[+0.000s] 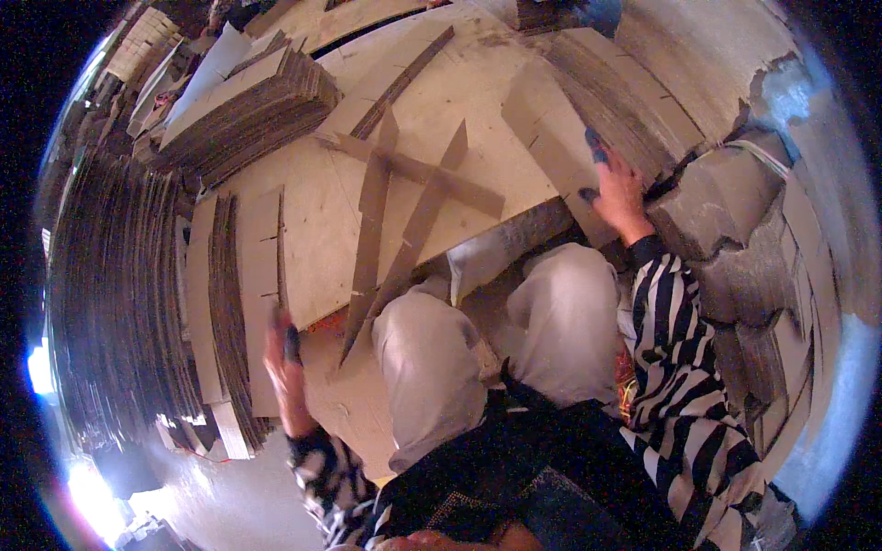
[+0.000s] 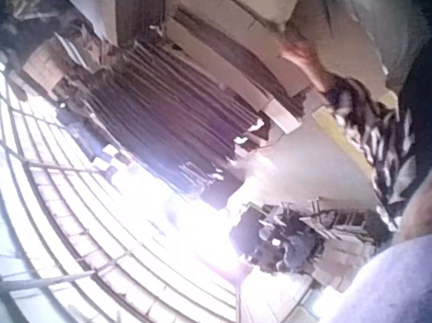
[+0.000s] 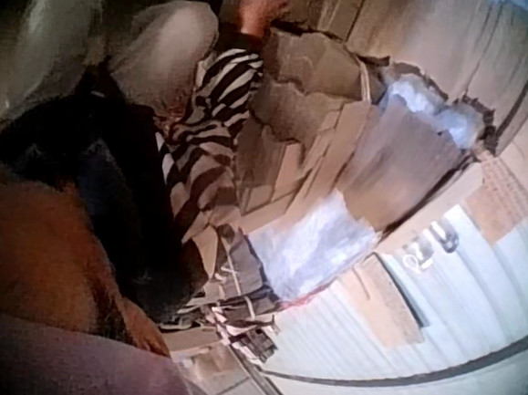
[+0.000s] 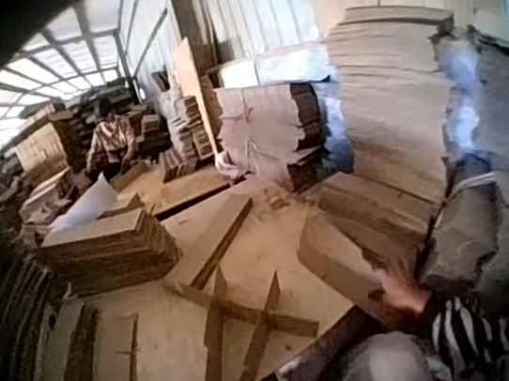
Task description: The person sits on the floor and uses a utility knife to cut flat cardboard pieces into smaller strips. They repeatedly pick up a piece, score and snap it, then place the cut pieces aside.
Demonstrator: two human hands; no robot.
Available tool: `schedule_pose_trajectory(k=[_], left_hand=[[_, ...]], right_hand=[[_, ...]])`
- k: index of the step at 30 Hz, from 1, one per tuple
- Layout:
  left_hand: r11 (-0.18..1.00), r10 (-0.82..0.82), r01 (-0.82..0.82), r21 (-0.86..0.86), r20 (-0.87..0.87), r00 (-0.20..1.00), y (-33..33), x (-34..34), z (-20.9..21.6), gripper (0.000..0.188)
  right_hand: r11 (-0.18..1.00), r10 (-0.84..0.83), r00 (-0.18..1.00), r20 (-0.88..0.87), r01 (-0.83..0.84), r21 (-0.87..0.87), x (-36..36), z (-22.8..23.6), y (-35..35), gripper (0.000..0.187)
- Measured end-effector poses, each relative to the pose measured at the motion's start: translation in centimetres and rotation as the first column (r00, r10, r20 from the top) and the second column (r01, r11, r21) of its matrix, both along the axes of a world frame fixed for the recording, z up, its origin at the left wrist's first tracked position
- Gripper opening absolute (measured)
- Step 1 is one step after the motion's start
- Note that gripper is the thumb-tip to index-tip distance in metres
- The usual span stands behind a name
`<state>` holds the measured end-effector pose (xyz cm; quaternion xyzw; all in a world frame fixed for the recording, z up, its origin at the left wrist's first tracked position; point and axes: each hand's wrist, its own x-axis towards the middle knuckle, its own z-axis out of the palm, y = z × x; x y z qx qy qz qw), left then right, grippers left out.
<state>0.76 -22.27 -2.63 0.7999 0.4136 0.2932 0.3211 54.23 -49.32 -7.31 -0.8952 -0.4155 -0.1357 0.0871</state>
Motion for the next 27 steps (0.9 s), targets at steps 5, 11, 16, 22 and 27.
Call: schedule_pose_trajectory(k=[5, 11, 16, 22, 27], left_hand=[[0.952, 0.196, -0.058, -0.301, 0.45, 0.871, -9.1, 2.0, -3.4, 0.047], [0.982, 0.137, -0.116, -0.149, 0.134, 0.981, -3.1, 8.4, -3.5, 0.039], [0.995, -0.088, 0.053, -0.086, -0.476, 0.875, 3.7, 8.4, -0.7, 0.029], [0.983, 0.114, -0.042, 0.178, -0.418, 0.901, 2.8, 7.4, 4.1, 0.032], [0.982, 0.13, 0.008, 0.19, -0.702, 0.701, 2.3, 12.4, 2.0, 0.026]], right_hand=[[0.994, 0.105, 0.994, 0.014, -0.105, 0.012, 0.6, 5.1, 3.8, 0.041], [0.884, 0.423, 0.903, -0.078, -0.393, 0.252, -8.4, 11.8, 10.0, 0.024], [0.706, 0.687, 0.702, -0.19, -0.582, 0.404, -13.5, 12.0, 11.9, 0.026], [0.605, 0.796, 0.512, -0.322, -0.656, 0.452, -18.6, 11.0, 15.2, 0.022], [0.67, 0.739, 0.557, -0.378, -0.661, 0.337, -18.0, 10.8, 16.8, 0.023]])
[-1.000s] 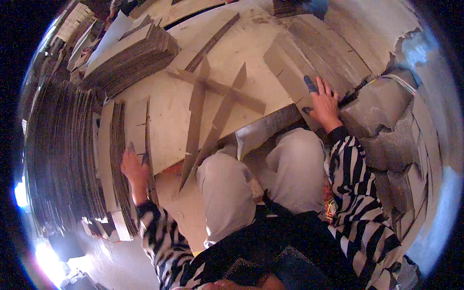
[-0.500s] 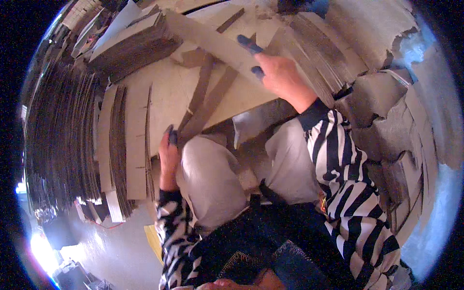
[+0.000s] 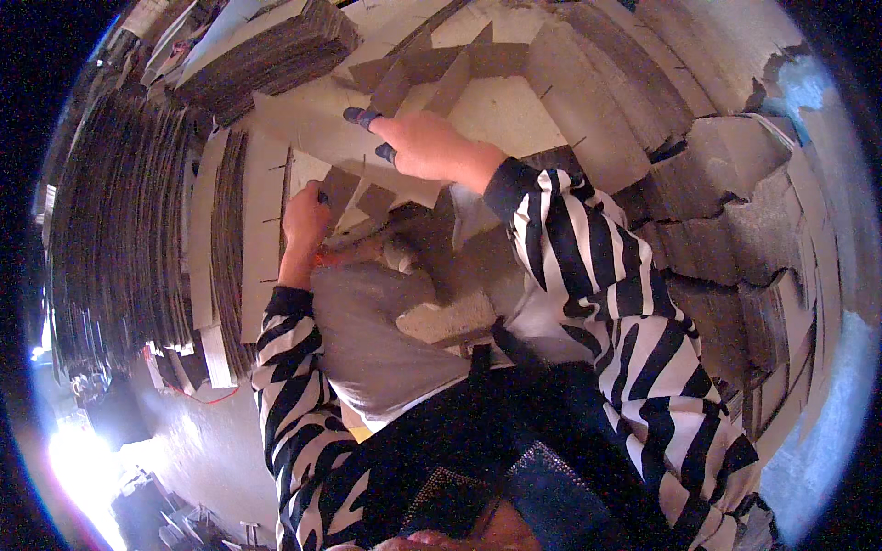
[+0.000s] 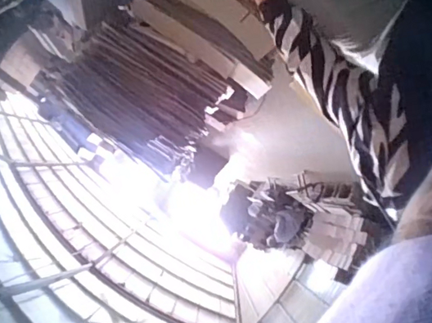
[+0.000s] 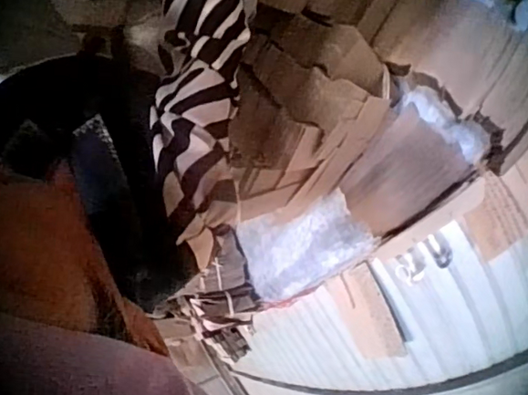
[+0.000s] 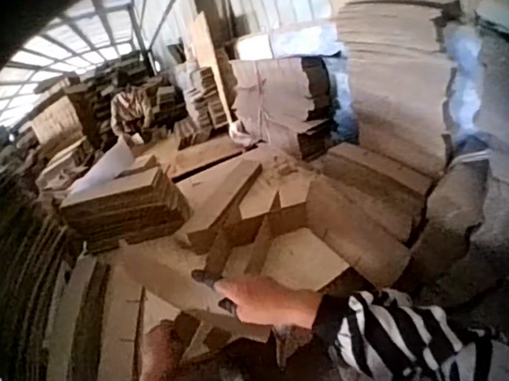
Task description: The person sits on the floor and uses a utility knife to cut flat cardboard pieces into smaller strips. They repeatedly pick up a piece, score and snap it, then place the cut pieces aside.
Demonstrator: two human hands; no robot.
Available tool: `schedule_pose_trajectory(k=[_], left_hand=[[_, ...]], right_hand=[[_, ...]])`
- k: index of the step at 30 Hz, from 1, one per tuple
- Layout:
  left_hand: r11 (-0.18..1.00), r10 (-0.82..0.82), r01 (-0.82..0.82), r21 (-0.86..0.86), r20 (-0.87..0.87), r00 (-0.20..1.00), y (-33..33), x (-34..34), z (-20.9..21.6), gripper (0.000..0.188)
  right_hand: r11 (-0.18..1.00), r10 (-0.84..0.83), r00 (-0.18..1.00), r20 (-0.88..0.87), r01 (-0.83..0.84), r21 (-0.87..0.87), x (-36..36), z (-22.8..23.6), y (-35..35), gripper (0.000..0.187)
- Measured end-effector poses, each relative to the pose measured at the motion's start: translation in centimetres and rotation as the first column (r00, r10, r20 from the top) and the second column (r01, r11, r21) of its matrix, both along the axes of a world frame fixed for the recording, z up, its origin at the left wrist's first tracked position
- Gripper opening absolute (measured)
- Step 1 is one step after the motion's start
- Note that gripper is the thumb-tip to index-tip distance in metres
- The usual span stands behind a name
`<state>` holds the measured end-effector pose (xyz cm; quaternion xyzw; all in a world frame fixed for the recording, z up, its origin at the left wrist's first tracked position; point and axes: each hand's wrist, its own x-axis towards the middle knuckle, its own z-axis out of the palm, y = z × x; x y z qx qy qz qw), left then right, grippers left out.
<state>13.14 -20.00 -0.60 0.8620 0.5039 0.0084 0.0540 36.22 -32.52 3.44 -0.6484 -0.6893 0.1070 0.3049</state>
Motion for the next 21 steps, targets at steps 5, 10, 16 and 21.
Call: schedule_pose_trajectory(k=[5, 10, 16, 21], left_hand=[[0.98, 0.061, -0.068, 0.185, 0.045, 0.997, 1.6, 0.8, -0.6, 0.019], [0.867, -0.168, 0.07, 0.493, 0.157, 0.973, -3.4, 3.1, 0.3, 0.021], [0.955, -0.173, 0.176, 0.238, -0.035, 0.984, -6.4, 0.8, -1.0, 0.014], [0.956, -0.176, 0.182, 0.231, -0.046, 0.983, -8.8, -3.0, -1.1, 0.017]], right_hand=[[0.997, -0.002, 0.989, 0.15, 0.012, -0.07, 1.7, 0.3, 1.3, 0.026], [0.993, -0.016, 0.985, 0.174, 0.036, -0.11, 2.0, 0.1, 1.5, 0.032], [0.999, 0.001, 0.98, 0.197, 0.009, -0.051, 3.0, -0.5, 3.2, 0.032], [0.995, 0.105, 0.987, 0.122, -0.104, -0.012, 2.5, -1.7, 1.8, 0.029]])
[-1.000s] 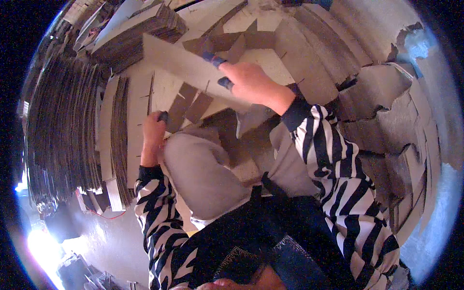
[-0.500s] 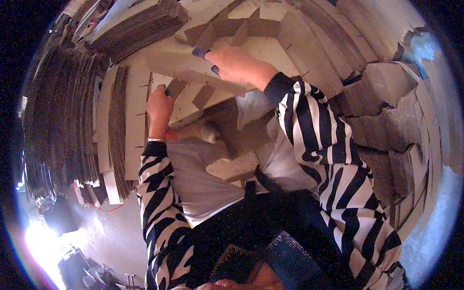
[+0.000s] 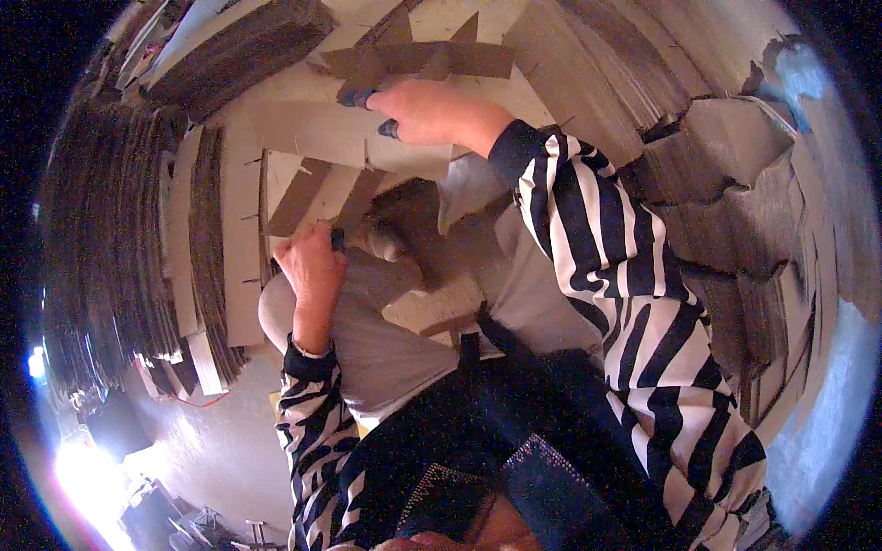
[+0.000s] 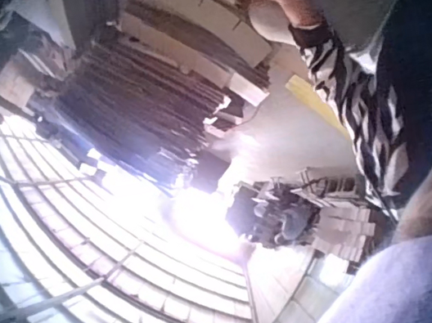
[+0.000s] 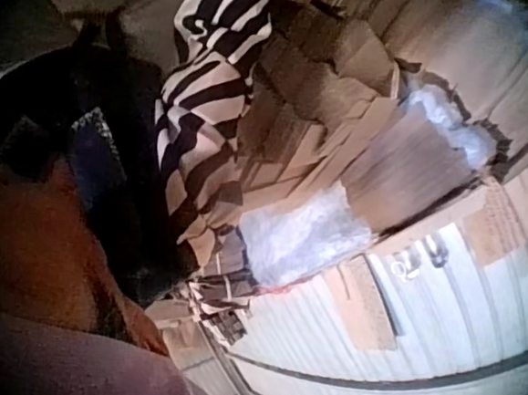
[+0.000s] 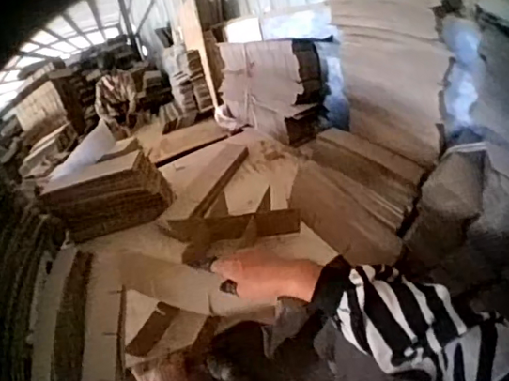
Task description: The person sits on the floor and uses a utility knife to cut flat cardboard pieces into smaller strips. They repeatedly pick up a piece, score and snap it, then place the cut pieces aside.
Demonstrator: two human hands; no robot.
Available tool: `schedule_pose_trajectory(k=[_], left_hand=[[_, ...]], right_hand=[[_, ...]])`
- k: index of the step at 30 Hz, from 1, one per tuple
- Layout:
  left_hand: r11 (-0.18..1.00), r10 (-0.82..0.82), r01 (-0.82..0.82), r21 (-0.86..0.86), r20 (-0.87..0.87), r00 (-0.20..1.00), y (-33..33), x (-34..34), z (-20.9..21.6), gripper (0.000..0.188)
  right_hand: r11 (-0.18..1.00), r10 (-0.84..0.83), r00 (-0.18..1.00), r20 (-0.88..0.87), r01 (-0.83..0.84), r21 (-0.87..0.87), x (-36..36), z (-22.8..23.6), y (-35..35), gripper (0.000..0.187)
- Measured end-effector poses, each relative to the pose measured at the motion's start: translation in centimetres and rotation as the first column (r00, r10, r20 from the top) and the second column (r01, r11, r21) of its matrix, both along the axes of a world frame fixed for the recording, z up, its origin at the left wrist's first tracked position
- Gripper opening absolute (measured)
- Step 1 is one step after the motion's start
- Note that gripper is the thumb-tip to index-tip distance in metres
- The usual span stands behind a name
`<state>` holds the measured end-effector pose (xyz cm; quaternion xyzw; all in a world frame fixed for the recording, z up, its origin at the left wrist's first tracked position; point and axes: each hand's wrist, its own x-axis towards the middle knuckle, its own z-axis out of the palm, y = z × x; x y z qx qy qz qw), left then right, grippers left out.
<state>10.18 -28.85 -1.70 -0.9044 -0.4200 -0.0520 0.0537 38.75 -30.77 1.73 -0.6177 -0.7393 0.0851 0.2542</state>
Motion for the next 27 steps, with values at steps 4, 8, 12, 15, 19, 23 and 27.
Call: schedule_pose_trajectory(k=[4, 8, 12, 15, 19, 23, 27], left_hand=[[0.997, 0.006, -0.009, -0.08, -0.048, 0.999, -0.3, -0.7, -0.4, 0.022], [0.989, 0.029, -0.048, -0.141, -0.131, 0.991, -1.2, -0.1, 0.6, 0.028], [0.991, -0.046, 0.065, -0.119, 0.151, 0.988, -0.3, -2.0, 1.9, 0.032], [0.997, -0.001, -0.023, 0.075, 0.297, 0.955, 3.2, -2.8, 1.7, 0.03], [0.931, 0.358, -0.363, -0.046, -0.086, 0.93, 6.8, -1.5, 2.1, 0.025], [0.941, 0.318, -0.331, -0.071, -0.153, 0.936, 8.3, 0.5, 0.9, 0.022], [0.945, 0.326, -0.327, 0.003, -0.091, 0.941, 7.6, 1.3, 0.2, 0.023]], right_hand=[[0.997, 0.053, 0.998, -0.026, -0.051, 0.059, -1.6, 0.0, -0.4, 0.023], [0.999, 0.026, 0.999, 0.018, -0.027, 0.039, -2.2, 0.2, -1.2, 0.022], [0.997, 0.012, 0.998, -0.058, -0.008, 0.074, -0.5, -1.4, -2.0, 0.024], [1.0, -0.017, 0.998, -0.06, 0.018, 0.021, -0.3, -1.5, -2.5, 0.027], [1.0, -0.018, 0.999, -0.029, 0.017, -0.022, -1.4, -0.2, -2.9, 0.03], [0.997, -0.006, 1.0, 0.024, 0.004, 0.081, -2.2, -0.7, -3.1, 0.027], [0.998, -0.044, 0.994, 0.101, 0.039, 0.046, -3.3, 1.1, -2.9, 0.028]])
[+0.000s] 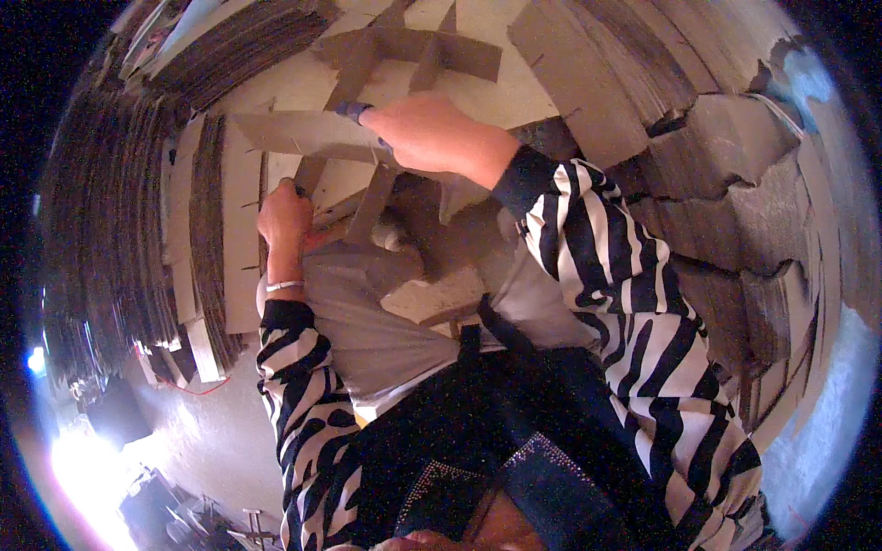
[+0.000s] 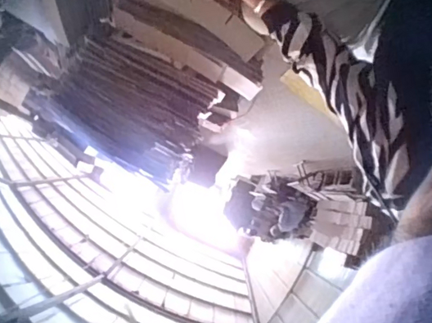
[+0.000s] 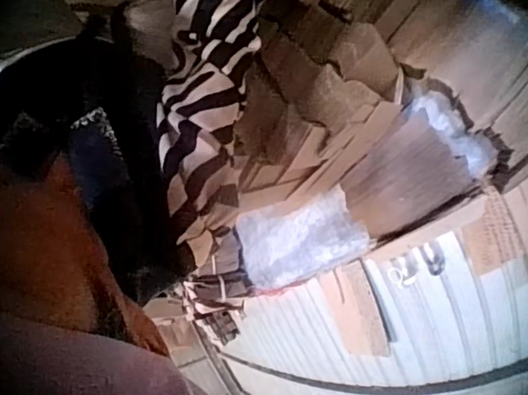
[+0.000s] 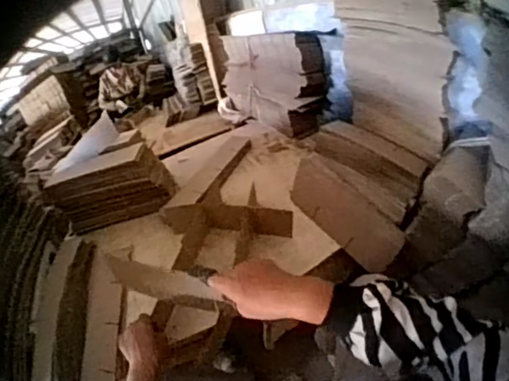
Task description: The person sits on the floor and uses a utility knife to cut flat cardboard pieces into smaller strips. They repeatedly pick up a piece, score and snap it, then place the cut pieces aside.
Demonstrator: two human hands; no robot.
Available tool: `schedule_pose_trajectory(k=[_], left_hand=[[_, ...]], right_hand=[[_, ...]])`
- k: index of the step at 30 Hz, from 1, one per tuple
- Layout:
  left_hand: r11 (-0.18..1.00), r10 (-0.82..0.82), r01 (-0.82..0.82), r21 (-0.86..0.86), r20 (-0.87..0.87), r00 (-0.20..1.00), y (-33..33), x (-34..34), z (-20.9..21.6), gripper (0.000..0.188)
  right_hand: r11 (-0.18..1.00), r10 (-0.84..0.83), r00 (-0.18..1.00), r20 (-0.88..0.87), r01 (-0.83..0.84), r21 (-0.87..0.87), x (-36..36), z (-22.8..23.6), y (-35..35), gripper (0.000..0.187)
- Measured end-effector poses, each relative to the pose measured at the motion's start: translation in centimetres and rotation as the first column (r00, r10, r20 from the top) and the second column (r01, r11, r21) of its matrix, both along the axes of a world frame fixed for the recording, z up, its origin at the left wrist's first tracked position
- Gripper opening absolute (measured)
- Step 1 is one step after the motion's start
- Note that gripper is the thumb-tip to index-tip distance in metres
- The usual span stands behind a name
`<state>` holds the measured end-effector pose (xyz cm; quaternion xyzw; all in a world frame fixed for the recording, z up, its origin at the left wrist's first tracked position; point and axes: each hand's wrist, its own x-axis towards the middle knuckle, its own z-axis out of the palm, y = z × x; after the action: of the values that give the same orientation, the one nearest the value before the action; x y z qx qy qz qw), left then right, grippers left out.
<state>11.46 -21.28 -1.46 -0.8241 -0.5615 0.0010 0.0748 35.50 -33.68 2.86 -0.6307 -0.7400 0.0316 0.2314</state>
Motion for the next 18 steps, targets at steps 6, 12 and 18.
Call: schedule_pose_trajectory(k=[6, 12, 18], left_hand=[[0.942, -0.326, 0.297, 0.156, 0.221, 0.919, -4.8, 1.0, 2.0, 0.029], [0.922, -0.345, 0.382, -0.068, 0.307, 0.887, -6.7, 1.8, -1.2, 0.018], [0.905, -0.402, 0.423, -0.045, 0.238, 0.884, -7.2, 2.5, -2.5, 0.014]], right_hand=[[0.999, -0.039, 0.999, 0.026, 0.039, -0.025, -0.1, -0.4, 0.6, 0.029], [1.0, -0.023, 1.0, -0.007, 0.023, -0.017, 1.3, -1.2, 0.8, 0.033], [0.996, 0.046, 0.998, 0.049, -0.042, -0.075, 0.0, -2.8, 0.1, 0.031]])
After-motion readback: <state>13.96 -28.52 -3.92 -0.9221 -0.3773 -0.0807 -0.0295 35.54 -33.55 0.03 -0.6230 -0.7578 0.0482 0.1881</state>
